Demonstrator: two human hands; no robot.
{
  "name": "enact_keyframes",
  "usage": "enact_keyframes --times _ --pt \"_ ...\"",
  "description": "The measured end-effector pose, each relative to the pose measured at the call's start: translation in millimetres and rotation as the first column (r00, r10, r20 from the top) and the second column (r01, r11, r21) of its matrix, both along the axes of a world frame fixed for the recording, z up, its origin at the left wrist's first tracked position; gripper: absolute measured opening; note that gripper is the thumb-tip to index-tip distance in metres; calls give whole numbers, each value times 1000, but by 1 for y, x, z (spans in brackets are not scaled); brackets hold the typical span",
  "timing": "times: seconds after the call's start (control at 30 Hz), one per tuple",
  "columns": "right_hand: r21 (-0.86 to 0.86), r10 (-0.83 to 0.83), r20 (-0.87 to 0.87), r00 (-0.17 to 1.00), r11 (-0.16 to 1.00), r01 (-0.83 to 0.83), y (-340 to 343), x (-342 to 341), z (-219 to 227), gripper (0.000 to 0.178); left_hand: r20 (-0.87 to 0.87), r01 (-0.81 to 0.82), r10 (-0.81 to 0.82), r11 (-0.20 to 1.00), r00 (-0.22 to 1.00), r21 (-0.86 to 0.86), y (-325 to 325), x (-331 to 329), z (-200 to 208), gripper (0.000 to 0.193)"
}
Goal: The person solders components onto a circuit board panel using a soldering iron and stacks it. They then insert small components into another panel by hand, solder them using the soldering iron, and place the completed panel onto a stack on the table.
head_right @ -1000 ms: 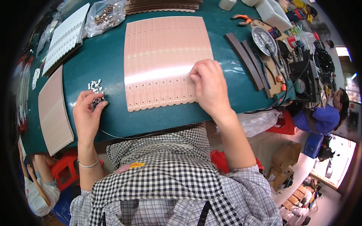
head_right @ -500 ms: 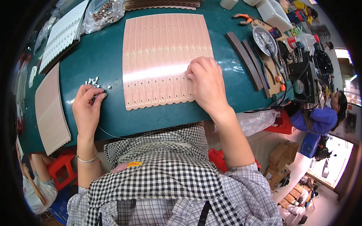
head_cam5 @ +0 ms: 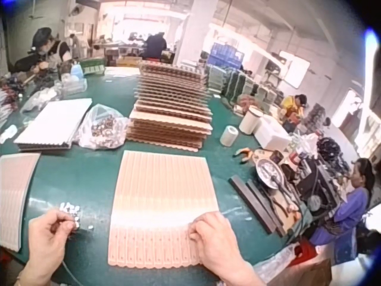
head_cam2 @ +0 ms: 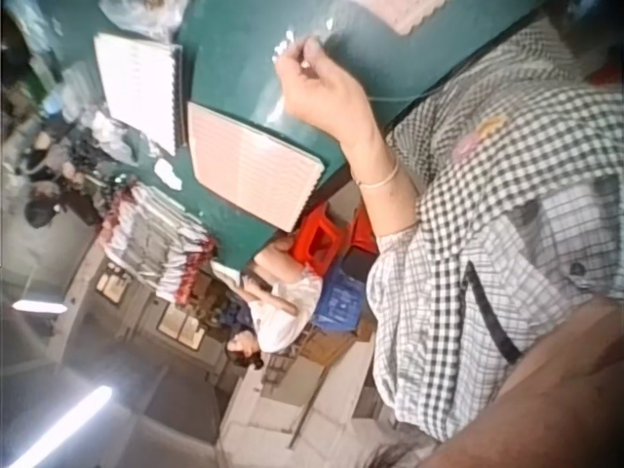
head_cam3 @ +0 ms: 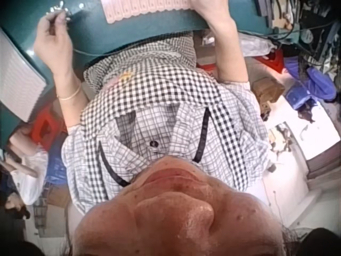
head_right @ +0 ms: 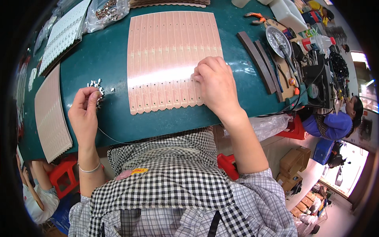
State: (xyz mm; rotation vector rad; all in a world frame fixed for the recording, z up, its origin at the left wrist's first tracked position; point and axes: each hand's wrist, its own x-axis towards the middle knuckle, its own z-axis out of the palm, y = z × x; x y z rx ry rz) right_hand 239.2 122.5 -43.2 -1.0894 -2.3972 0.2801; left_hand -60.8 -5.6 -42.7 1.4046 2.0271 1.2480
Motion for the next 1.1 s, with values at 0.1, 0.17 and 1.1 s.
enact_keyframes --times 0.1,0.17,1.1 --pt "35 -16 -16 1000 999 16 -3 -2 -2 8 225 11 -27 997 974 75 -1 9 7 11" --pt "49 -20 -25 999 999 22 -4 -2 -2 10 358 12 -46 995 933 96 -2 14 16 11" --pt "-478 -39 -640 767 802 -359 -72 -60 39 18 997 333 -38 943 64 15 -15 79 24 14"
